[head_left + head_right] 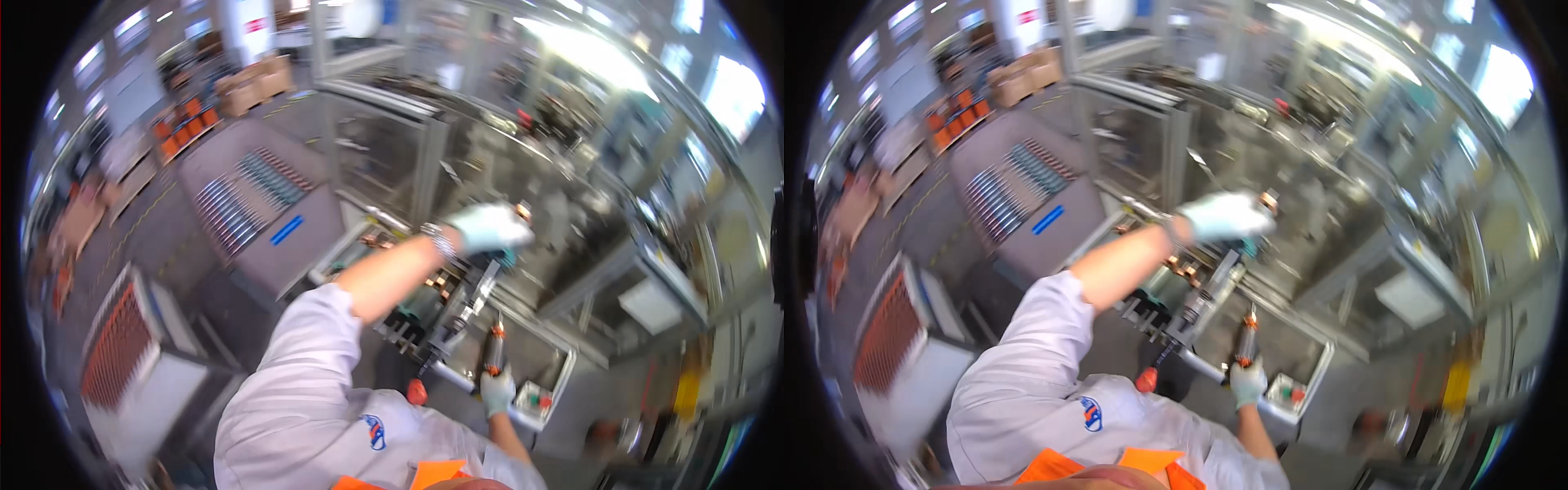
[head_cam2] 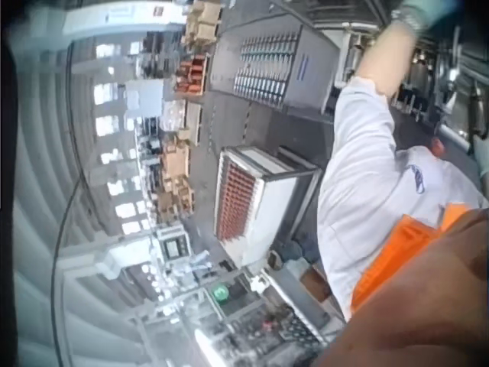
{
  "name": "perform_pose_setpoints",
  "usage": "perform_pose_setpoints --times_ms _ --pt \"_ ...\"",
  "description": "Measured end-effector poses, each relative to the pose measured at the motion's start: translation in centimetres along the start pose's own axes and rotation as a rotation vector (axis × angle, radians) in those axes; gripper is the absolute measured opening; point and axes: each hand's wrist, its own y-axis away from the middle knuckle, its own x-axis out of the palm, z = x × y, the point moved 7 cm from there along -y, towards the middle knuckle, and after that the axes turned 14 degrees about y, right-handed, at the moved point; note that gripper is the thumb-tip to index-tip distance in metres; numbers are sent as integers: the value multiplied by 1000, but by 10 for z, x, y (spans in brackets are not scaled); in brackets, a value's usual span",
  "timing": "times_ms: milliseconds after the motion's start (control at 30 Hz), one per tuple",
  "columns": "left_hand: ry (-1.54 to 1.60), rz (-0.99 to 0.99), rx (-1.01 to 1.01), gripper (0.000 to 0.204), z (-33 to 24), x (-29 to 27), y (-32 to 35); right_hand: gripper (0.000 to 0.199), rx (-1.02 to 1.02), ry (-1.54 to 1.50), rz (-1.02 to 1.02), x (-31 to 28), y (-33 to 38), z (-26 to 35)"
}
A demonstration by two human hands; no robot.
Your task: The person loads motor armatures into a machine, operates the machine, and removes them. The person then turns the armatures in their hands and arranges them into a storage bin.
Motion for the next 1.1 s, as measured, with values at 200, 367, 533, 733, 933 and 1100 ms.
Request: perform_pose_setpoints --times_ms 200,367,533,733,933,1100 --pt "-186 -297 -306 74 6 30 8 71 9 -89 62 -11 7 7" --pt "-317 -311 -380 89 6 35 17 75 6 -131 163 1 -4 7" --pt "130 -254 -483 100 -5 11 71 70 119 -863 373 59 -24 -23" --pt "630 -542 -471 82 12 -29 194 48 70 -630 629 97 -57 -62" --pt "871 -699 -741 66 17 -35 431 23 -232 -185 548 -102 77 43" --pt "1127 -1119 -853 42 -15 10 657 19 7 -447 739 -98 188 52"
